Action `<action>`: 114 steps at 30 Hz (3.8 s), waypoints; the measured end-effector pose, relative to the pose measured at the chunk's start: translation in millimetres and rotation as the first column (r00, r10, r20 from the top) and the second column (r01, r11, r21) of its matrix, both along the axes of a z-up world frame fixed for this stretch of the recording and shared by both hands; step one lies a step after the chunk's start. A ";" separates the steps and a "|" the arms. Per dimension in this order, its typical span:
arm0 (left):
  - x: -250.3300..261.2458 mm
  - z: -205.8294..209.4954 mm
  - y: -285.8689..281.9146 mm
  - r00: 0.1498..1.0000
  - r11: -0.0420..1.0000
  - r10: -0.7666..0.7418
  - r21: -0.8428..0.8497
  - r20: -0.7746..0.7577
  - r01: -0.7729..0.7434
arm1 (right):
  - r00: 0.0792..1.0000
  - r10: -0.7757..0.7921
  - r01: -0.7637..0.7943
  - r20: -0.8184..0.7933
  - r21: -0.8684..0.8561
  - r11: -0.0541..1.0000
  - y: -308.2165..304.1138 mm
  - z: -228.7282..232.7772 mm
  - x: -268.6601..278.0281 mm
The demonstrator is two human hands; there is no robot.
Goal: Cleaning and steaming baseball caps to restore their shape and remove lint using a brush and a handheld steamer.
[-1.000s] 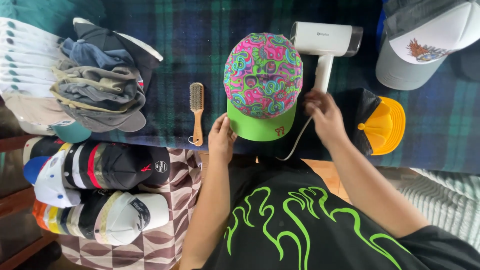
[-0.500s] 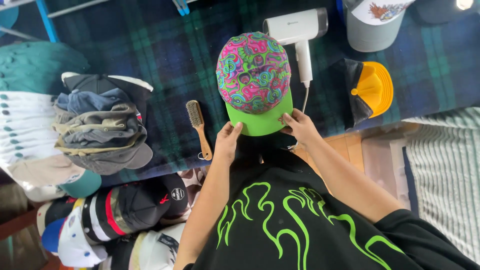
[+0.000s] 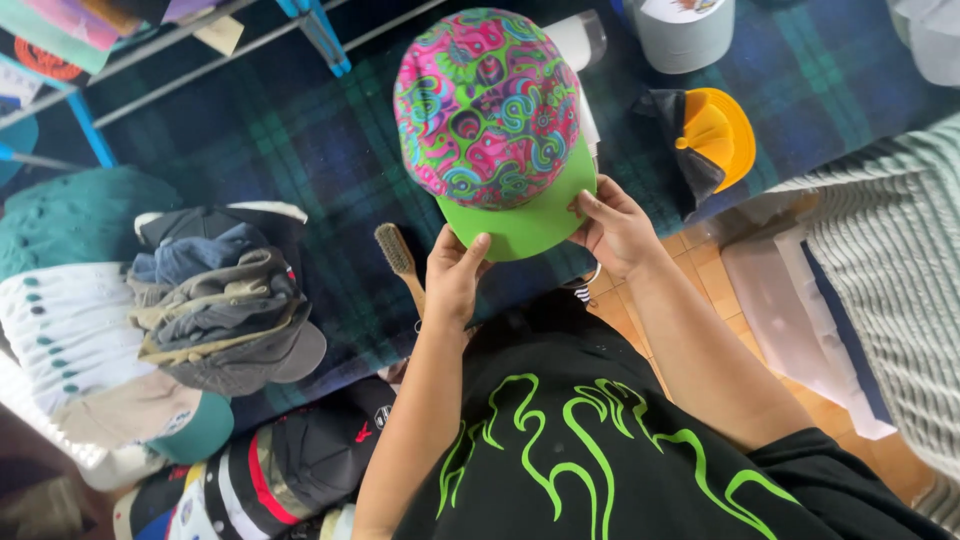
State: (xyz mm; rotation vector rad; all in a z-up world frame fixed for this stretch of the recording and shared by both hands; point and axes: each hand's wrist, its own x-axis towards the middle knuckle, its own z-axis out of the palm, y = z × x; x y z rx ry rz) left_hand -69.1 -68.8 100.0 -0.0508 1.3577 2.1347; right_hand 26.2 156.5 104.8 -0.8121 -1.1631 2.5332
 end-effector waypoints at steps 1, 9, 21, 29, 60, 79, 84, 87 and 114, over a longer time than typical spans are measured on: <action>0.1 13.2 0.8 1.000 1.000 -0.021 0.007 -0.005 0.021 | 1.000 -0.021 0.021 -0.005 0.007 1.000 -9.4 22.1 -0.4; 18.2 33.0 19.0 0.995 0.987 -0.098 0.129 0.018 0.095 | 0.988 -0.136 0.132 -0.079 -0.056 0.990 -18.9 10.8 37.2; 6.7 85.5 101.6 0.987 0.963 -0.123 0.229 -0.107 0.144 | 0.906 -0.376 0.393 -0.195 0.058 0.918 68.1 71.7 155.2; 88.6 144.4 211.6 0.636 0.792 -0.505 -0.020 -0.584 0.611 | 0.674 -0.724 0.737 -0.144 0.062 0.674 123.5 100.3 263.4; 417.2 154.6 486.9 0.121 0.120 -0.993 0.228 0.009 0.966 | 0.237 -0.957 0.866 0.169 0.408 0.287 257.2 127.1 530.9; 405.5 95.9 715.7 -0.039 -0.006 -0.994 0.297 0.104 0.955 | 0.027 -0.955 0.770 0.294 0.604 0.207 388.6 123.4 538.5; 454.4 94.1 766.0 -0.366 -0.360 -0.928 0.419 -0.068 0.834 | -0.234 -0.956 0.903 0.174 0.402 -0.148 375.6 110.1 570.2; 495.9 110.5 775.4 -0.527 -0.534 -0.845 0.167 -0.091 0.829 | -0.317 -0.927 0.904 0.203 0.360 -0.230 372.2 98.2 591.1; 878.9 -2.3 954.7 -0.737 -0.163 -0.526 -0.801 -0.423 0.576 | -0.396 -0.875 0.869 0.279 -0.195 -0.455 492.4 -162.1 869.1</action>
